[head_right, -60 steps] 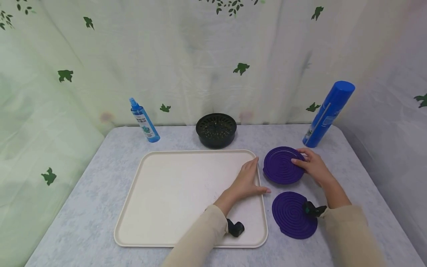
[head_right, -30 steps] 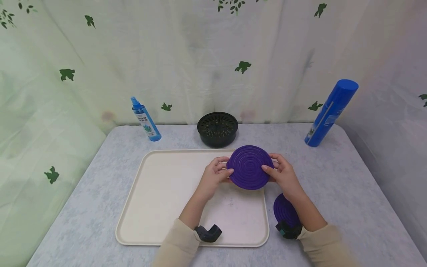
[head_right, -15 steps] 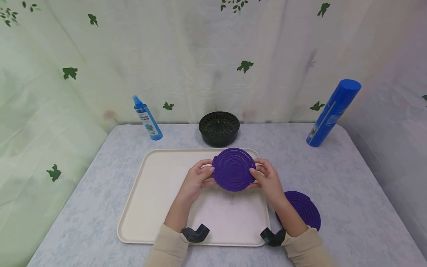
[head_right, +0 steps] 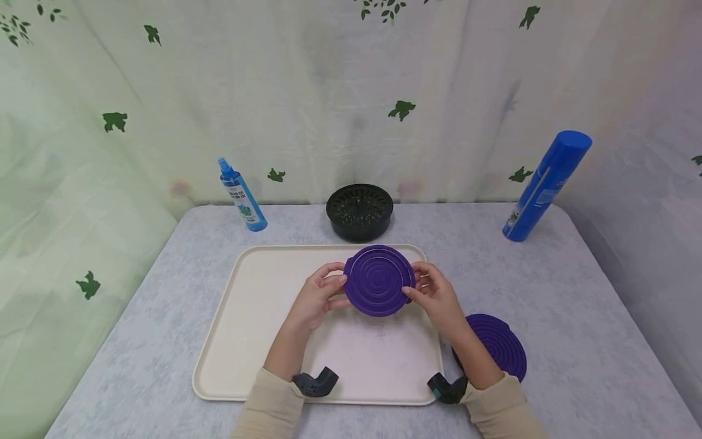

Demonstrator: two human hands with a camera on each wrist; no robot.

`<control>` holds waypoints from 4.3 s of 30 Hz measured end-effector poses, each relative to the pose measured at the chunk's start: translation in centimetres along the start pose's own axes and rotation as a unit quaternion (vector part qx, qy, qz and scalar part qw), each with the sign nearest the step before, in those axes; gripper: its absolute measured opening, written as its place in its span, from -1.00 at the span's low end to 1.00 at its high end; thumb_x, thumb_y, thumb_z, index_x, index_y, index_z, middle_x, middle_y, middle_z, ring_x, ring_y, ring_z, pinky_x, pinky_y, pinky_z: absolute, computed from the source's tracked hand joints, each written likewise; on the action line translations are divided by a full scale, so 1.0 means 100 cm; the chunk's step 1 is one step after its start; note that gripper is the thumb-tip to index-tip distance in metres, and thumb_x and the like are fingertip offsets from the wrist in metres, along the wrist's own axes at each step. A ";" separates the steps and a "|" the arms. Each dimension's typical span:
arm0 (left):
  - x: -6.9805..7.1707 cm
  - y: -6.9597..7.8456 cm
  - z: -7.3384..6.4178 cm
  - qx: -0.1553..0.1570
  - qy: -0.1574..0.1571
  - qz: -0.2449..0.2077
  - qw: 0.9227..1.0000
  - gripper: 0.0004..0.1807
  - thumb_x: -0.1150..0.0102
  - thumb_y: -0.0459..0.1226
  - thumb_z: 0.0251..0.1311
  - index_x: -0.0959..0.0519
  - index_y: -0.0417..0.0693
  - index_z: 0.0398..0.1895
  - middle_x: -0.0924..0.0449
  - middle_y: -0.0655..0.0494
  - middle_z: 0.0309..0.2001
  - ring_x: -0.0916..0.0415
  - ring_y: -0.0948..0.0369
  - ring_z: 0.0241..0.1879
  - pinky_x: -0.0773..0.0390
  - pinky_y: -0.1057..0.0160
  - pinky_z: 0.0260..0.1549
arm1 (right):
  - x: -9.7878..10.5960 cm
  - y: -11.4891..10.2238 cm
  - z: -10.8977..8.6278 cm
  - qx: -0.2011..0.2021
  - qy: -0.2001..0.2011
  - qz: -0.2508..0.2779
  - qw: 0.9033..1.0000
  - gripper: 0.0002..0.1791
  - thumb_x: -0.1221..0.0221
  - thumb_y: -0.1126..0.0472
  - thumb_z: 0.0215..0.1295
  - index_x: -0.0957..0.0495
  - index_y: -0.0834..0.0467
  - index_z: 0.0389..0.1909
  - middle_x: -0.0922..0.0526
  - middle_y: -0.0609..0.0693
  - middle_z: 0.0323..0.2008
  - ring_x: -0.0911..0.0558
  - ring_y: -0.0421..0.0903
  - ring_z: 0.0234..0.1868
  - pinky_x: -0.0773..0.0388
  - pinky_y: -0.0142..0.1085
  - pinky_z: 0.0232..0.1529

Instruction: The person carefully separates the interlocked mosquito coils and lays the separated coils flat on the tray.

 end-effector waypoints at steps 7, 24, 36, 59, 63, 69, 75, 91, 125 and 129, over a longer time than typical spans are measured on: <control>0.006 -0.002 -0.001 0.011 0.010 -0.006 1.000 -0.78 0.02 -0.44 0.22 -0.41 -0.14 -0.06 -0.59 0.07 -0.35 -0.55 0.21 -0.41 -0.61 0.20 -0.48 | -0.003 -0.008 0.001 0.019 -0.008 -0.051 0.998 -0.60 -0.21 0.52 0.01 -0.36 0.35 -0.08 -0.47 0.16 -0.25 -0.41 -0.19 -0.34 -0.42 -0.50 -0.42; 0.005 0.002 -0.001 -0.035 -0.005 0.034 0.999 -0.77 0.00 -0.46 0.20 -0.41 -0.25 -0.06 -0.58 0.13 -0.39 -0.54 0.22 -0.34 -0.61 0.17 -0.43 | -0.008 0.007 0.002 -0.111 -0.013 -0.040 0.993 -0.77 -0.12 0.31 0.22 -0.52 0.41 -0.20 -0.55 0.18 -0.33 -0.55 -0.23 -0.38 -0.56 -0.38 -0.34; 0.006 0.001 -0.001 -0.040 -0.007 0.069 0.997 -0.71 -0.02 -0.43 0.20 -0.38 -0.35 -0.01 -0.59 0.14 -0.38 -0.53 0.22 -0.34 -0.60 0.11 -0.42 | -0.011 0.018 -0.003 -0.197 -0.029 0.072 0.977 -0.64 -0.12 0.29 0.23 -0.41 0.48 -0.07 -0.59 0.01 -0.43 -0.58 -0.20 -0.47 -0.59 -0.30 -0.43; 0.007 -0.007 0.001 -0.011 -0.026 -0.014 0.999 -0.82 0.02 -0.33 0.26 -0.49 -0.03 -0.11 -0.59 0.20 -0.47 -0.48 0.34 -0.54 -0.49 0.42 -0.55 | -0.028 0.026 -0.009 -0.167 -0.091 0.181 0.965 -0.84 -0.01 0.35 0.29 -0.31 0.31 -0.17 -0.58 -0.06 -0.30 -0.56 -0.21 -0.33 -0.57 -0.34 -0.35; 0.004 -0.008 -0.001 0.010 -0.043 -0.058 0.997 -0.82 0.07 -0.35 0.29 -0.51 0.05 -0.16 -0.59 0.16 -0.44 -0.49 0.32 -0.51 -0.50 0.42 -0.56 | -0.032 0.025 -0.010 -0.162 -0.100 0.193 0.963 -0.86 0.01 0.36 0.30 -0.31 0.31 -0.16 -0.58 -0.05 -0.28 -0.56 -0.21 -0.35 -0.57 -0.35 -0.35; 0.012 -0.004 -0.001 0.017 -0.021 -0.119 0.993 -0.79 0.14 -0.36 0.31 -0.51 0.04 -0.16 -0.55 0.10 -0.42 -0.50 0.28 -0.50 -0.56 0.35 -0.53 | -0.031 0.024 -0.012 -0.161 -0.102 0.177 0.966 -0.86 0.00 0.33 0.30 -0.34 0.21 -0.14 -0.57 -0.05 -0.25 -0.55 -0.21 -0.35 -0.57 -0.34 -0.35; 0.013 0.001 -0.001 -0.005 -0.022 -0.125 0.992 -0.80 0.11 -0.38 0.30 -0.48 -0.02 -0.10 -0.58 0.05 -0.38 -0.55 0.23 -0.43 -0.58 0.32 -0.47 | -0.025 0.026 -0.012 -0.172 -0.075 0.191 0.963 -0.75 -0.02 0.35 0.28 -0.35 0.14 -0.02 -0.62 -0.10 -0.29 -0.59 -0.20 -0.34 -0.58 -0.31 -0.34; 0.054 0.049 -0.015 -0.063 0.110 0.084 0.988 -0.70 0.04 -0.40 0.26 -0.44 -0.04 0.04 -0.59 -0.06 -0.22 -0.57 0.13 -0.34 -0.60 0.16 -0.42 | -0.005 0.016 0.001 -0.172 -0.026 0.158 0.972 -0.39 -0.04 0.26 0.29 -0.08 0.09 0.34 -0.65 -0.08 -0.29 -0.62 -0.15 -0.36 -0.59 -0.30 -0.33; 0.165 0.037 -0.017 0.022 0.109 0.305 0.946 -0.26 -0.16 -0.32 0.13 -0.05 -0.21 0.33 -0.26 -0.26 0.14 -0.49 0.26 -0.35 -0.57 0.30 -0.36 | -0.026 0.073 0.011 -0.287 -0.057 0.166 0.942 -0.26 -0.05 0.45 0.21 0.06 0.18 0.36 -0.42 0.31 0.02 -0.61 -0.06 -0.37 -0.60 -0.15 -0.36; 0.157 0.039 -0.018 -0.012 0.069 0.411 0.909 -0.04 -0.33 -0.23 -0.04 0.06 -0.27 0.35 -0.22 -0.29 0.10 -0.41 0.10 -0.24 -0.49 0.22 -0.25 | -0.029 0.073 0.007 -0.287 -0.117 0.171 0.935 -0.09 -0.10 0.53 0.10 0.21 0.20 0.38 -0.02 0.43 0.24 -0.57 0.05 -0.18 -0.55 -0.16 -0.20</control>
Point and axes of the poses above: each hand's wrist, its own z-axis towards the middle knuckle, its own x-axis out of the back of the hand, y = z × x, the point moved 8 cm from there along z, towards the middle knuckle
